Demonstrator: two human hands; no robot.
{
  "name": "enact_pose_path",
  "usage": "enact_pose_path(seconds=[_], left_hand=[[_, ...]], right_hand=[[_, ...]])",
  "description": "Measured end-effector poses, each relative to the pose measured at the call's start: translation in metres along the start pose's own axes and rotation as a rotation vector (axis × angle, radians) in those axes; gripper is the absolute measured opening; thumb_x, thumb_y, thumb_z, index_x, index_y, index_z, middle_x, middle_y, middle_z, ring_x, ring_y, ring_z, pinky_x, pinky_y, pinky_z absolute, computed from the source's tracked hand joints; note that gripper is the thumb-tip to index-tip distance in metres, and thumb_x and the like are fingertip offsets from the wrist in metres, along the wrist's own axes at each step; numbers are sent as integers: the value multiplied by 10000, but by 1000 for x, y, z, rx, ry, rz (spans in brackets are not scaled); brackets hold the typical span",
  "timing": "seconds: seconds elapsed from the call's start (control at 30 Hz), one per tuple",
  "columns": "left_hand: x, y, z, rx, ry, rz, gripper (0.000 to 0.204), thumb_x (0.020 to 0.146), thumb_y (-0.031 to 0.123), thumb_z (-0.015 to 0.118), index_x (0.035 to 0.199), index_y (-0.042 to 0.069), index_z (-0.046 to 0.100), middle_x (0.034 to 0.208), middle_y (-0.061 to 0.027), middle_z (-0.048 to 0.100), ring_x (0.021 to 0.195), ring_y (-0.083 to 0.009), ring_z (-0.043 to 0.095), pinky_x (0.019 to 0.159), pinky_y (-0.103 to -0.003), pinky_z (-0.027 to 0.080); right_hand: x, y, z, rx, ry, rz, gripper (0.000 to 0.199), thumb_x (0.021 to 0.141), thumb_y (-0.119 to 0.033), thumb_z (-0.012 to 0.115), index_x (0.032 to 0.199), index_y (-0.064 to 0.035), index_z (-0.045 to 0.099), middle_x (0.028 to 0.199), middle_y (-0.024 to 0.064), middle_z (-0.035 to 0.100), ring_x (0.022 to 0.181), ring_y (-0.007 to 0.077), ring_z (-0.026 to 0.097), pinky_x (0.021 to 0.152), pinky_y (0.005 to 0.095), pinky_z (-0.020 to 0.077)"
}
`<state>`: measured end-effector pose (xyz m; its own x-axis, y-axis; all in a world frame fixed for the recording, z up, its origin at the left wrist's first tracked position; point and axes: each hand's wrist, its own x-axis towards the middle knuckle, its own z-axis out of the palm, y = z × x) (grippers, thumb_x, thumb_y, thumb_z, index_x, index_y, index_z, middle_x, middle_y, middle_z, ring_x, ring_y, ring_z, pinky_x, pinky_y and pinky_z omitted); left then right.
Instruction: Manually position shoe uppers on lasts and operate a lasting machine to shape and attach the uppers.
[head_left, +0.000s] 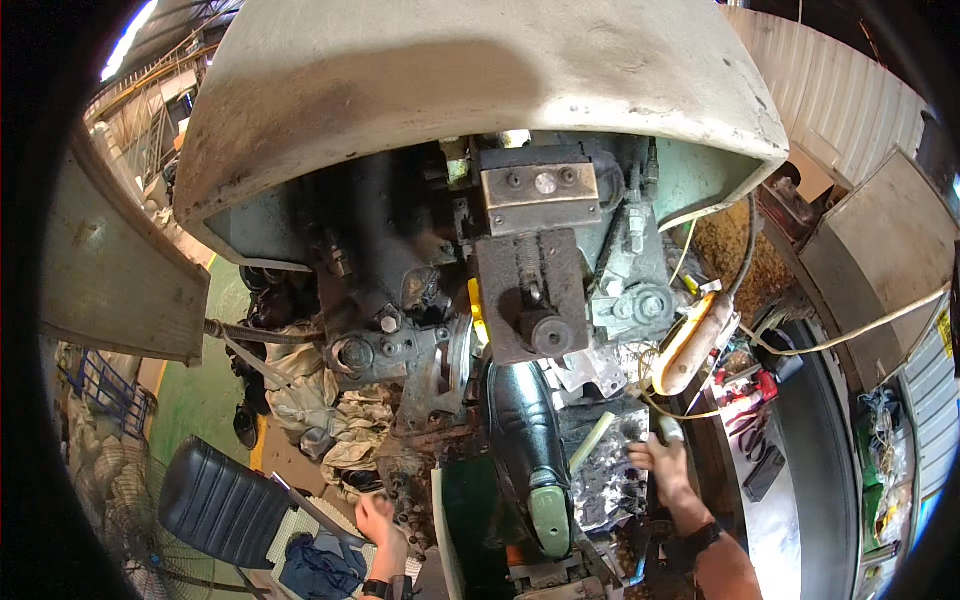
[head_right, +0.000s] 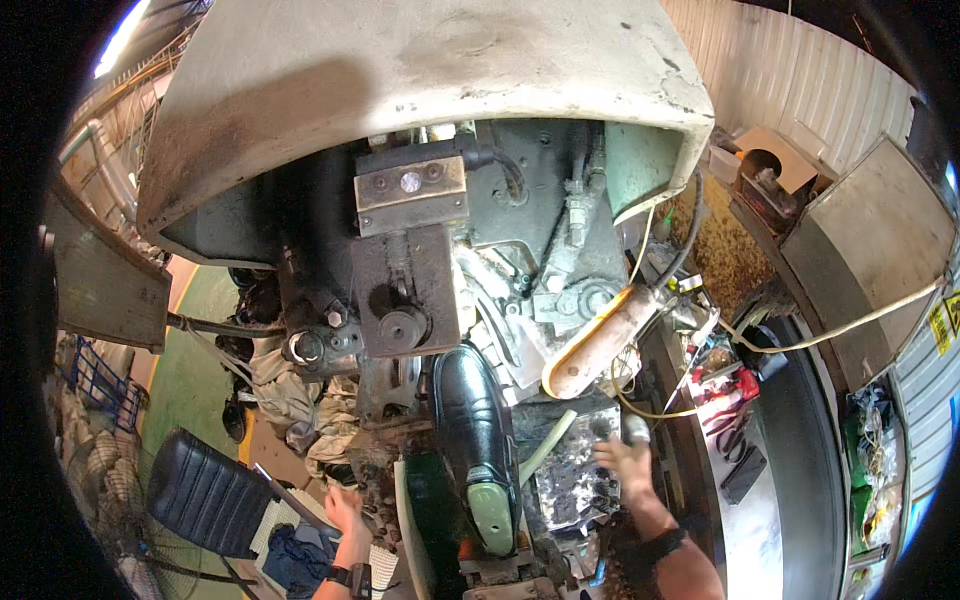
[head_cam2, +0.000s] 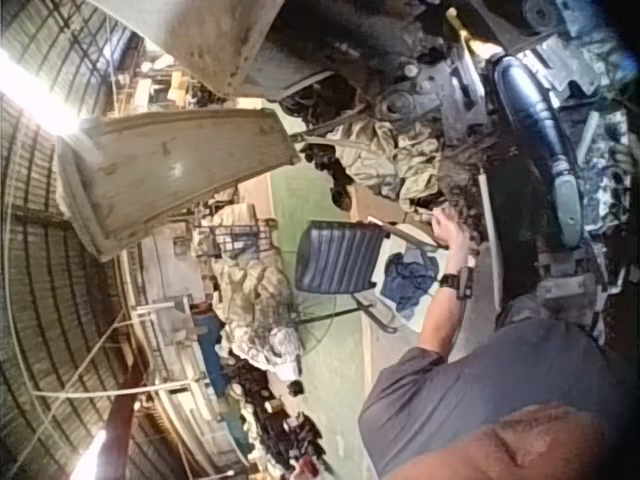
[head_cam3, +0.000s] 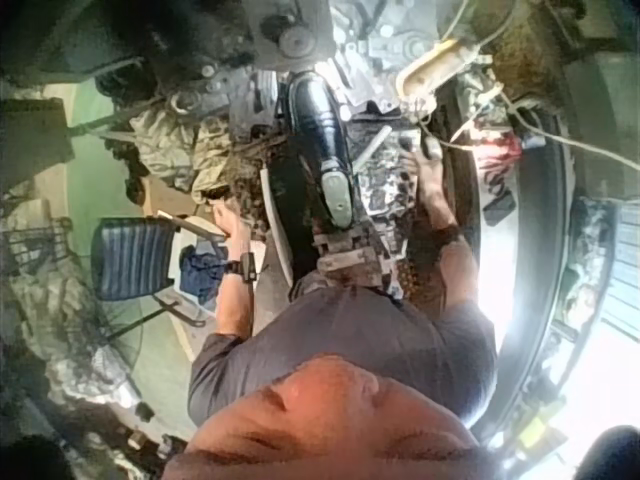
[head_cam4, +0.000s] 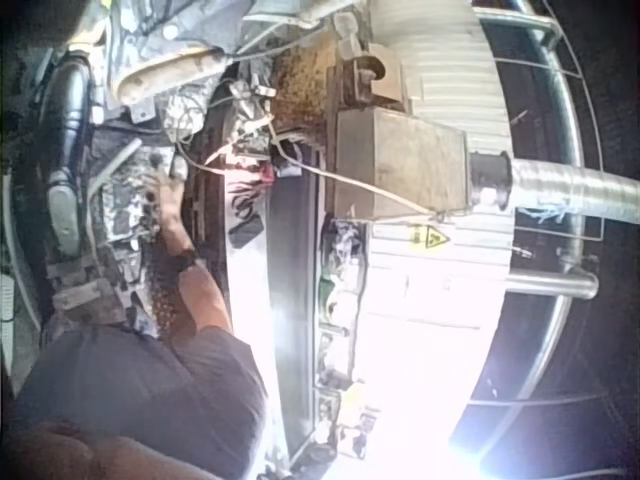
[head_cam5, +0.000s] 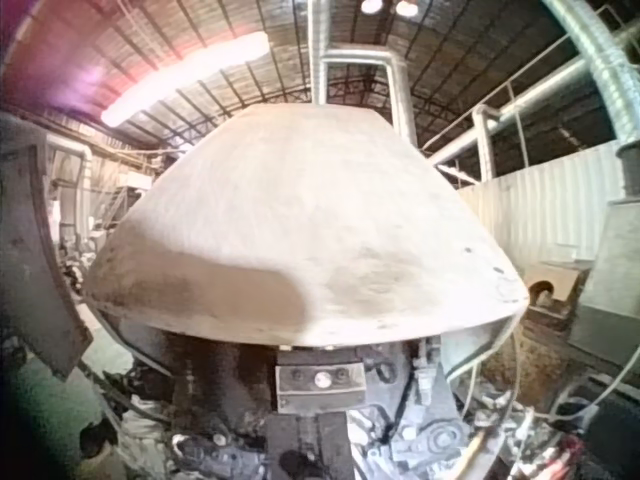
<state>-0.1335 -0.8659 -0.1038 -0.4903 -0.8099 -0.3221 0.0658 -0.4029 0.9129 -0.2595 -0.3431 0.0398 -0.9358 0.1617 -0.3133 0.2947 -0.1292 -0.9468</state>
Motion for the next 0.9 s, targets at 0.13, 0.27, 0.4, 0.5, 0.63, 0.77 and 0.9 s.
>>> enact_pose_path(seconds=[0.13,0.27,0.4,0.5,0.63,0.77,0.9], left_hand=[[34,-115,-106,493,0,-364,623,1026,692,340,1064,126,599,776,-67,608,603,-237,581,541,-441,489],[14,-186,-55,1254,538,-544,905,877,824,489,1530,205,384,1429,-147,529,1250,-353,552,1050,-521,426],[14,-166,-77,1080,276,-602,816,957,696,489,1518,109,409,1355,-173,570,1204,-346,570,1022,-474,438],[-10,-105,-93,731,85,-142,667,1051,473,528,1486,-18,406,1356,-184,562,1201,-308,550,1023,-399,426],[-58,3,-26,468,-117,227,520,1057,195,542,1492,-29,367,1508,-219,433,1374,-310,449,1135,-420,352],[-137,95,88,298,-513,359,405,1056,125,554,1413,-42,462,1349,-148,621,1254,-224,584,1069,-345,450],[-230,150,169,292,-893,464,633,991,126,591,1535,-57,322,1602,-203,344,1490,-288,333,1241,-399,210]], right_hand=[[26,66,-50,-57,221,165,516,1013,-194,639,1419,-23,370,997,125,715,836,159,701,695,286,582],[22,64,-25,23,206,269,681,985,-180,673,1519,-77,264,1002,116,712,865,174,705,740,298,580],[17,77,-10,37,181,252,802,977,-111,659,1582,-117,133,1075,145,681,907,217,702,773,340,583],[15,70,-33,174,275,283,513,960,-102,691,1370,-81,383,1003,95,656,849,174,664,715,295,550],[-17,8,-39,-9,131,156,545,977,-173,680,1409,4,399,1043,99,656,939,187,673,849,331,553],[-51,-50,10,-100,-180,24,675,972,-265,702,1377,153,361,1197,215,673,1049,245,686,947,370,550],[-77,-48,45,-488,-267,-185,397,951,-220,755,1051,106,553,1020,167,757,898,163,713,761,300,581]])
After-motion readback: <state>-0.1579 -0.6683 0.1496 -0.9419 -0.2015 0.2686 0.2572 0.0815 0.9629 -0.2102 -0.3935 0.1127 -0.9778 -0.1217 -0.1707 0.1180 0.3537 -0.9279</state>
